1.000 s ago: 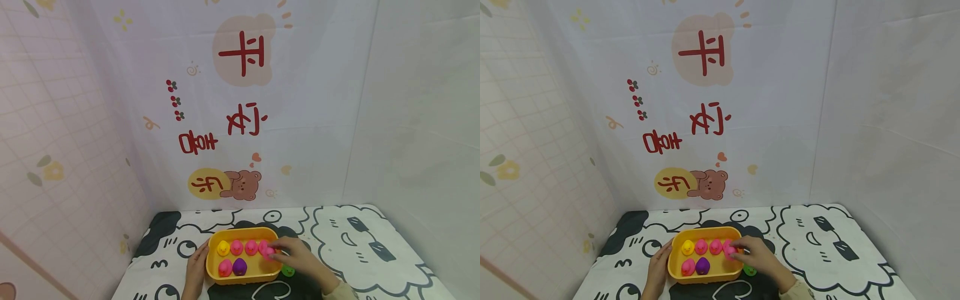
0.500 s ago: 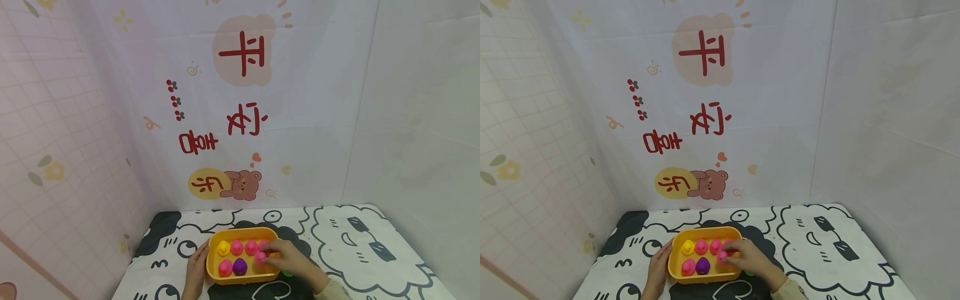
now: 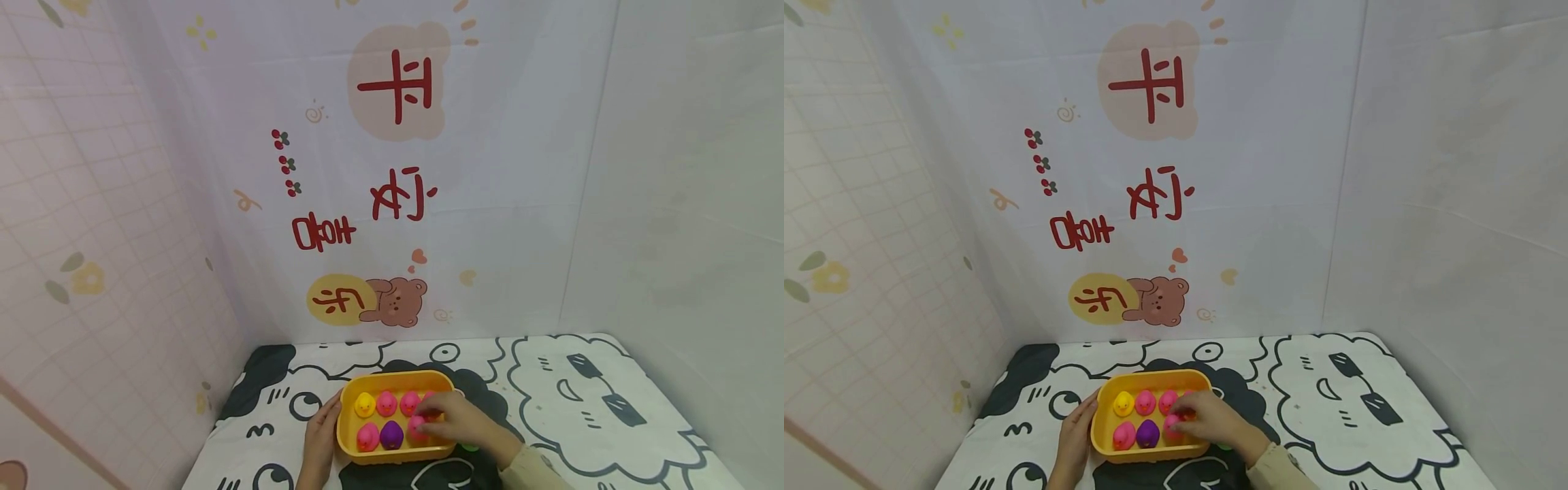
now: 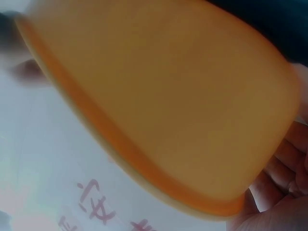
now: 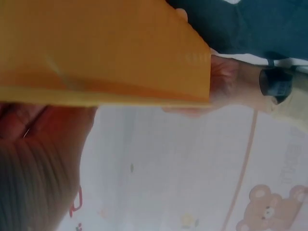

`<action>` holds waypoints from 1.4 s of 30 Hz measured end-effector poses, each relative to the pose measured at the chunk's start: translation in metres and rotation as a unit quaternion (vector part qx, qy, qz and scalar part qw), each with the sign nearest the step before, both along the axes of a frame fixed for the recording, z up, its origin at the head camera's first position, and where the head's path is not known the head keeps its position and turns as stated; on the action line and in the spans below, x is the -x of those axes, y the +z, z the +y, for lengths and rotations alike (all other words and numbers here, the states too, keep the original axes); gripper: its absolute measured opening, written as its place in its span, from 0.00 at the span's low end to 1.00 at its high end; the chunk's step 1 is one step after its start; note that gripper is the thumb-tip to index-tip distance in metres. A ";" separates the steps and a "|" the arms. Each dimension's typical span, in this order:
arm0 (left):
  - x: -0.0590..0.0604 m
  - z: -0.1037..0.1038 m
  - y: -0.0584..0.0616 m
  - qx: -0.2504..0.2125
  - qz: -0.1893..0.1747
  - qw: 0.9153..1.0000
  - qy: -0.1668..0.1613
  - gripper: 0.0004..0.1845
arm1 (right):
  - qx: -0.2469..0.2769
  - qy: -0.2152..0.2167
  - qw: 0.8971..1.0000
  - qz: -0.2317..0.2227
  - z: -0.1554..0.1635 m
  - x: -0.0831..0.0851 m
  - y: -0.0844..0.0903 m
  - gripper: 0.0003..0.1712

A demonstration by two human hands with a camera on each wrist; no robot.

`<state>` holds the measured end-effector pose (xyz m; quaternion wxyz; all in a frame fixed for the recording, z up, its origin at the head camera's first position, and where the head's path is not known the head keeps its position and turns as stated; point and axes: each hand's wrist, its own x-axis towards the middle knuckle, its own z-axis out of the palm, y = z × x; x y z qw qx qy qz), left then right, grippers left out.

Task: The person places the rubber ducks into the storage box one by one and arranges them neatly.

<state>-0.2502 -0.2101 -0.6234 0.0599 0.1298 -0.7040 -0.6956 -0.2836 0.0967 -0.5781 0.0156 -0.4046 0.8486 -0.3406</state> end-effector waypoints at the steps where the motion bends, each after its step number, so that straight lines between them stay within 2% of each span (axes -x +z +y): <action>1: 0.000 0.000 0.000 -0.001 0.000 1.000 0.000 0.26 | -0.009 -0.001 1.000 0.002 -0.001 0.001 0.000 0.13; 8: -0.001 0.002 0.004 0.008 -0.006 1.000 0.001 0.27 | -0.075 -0.030 0.997 0.007 -0.008 0.002 -0.002 0.14; 13: -0.002 0.001 0.003 0.013 -0.007 1.000 0.004 0.29 | -0.101 -0.053 0.993 0.016 -0.014 0.000 -0.003 0.13; 29: 0.002 0.000 0.000 0.005 -0.012 1.000 0.007 0.27 | -0.092 -0.043 0.995 0.024 -0.017 -0.002 -0.006 0.12; 42: 0.001 0.002 0.000 0.014 -0.016 1.000 0.012 0.28 | -0.075 -0.045 0.996 0.020 -0.015 -0.003 -0.007 0.12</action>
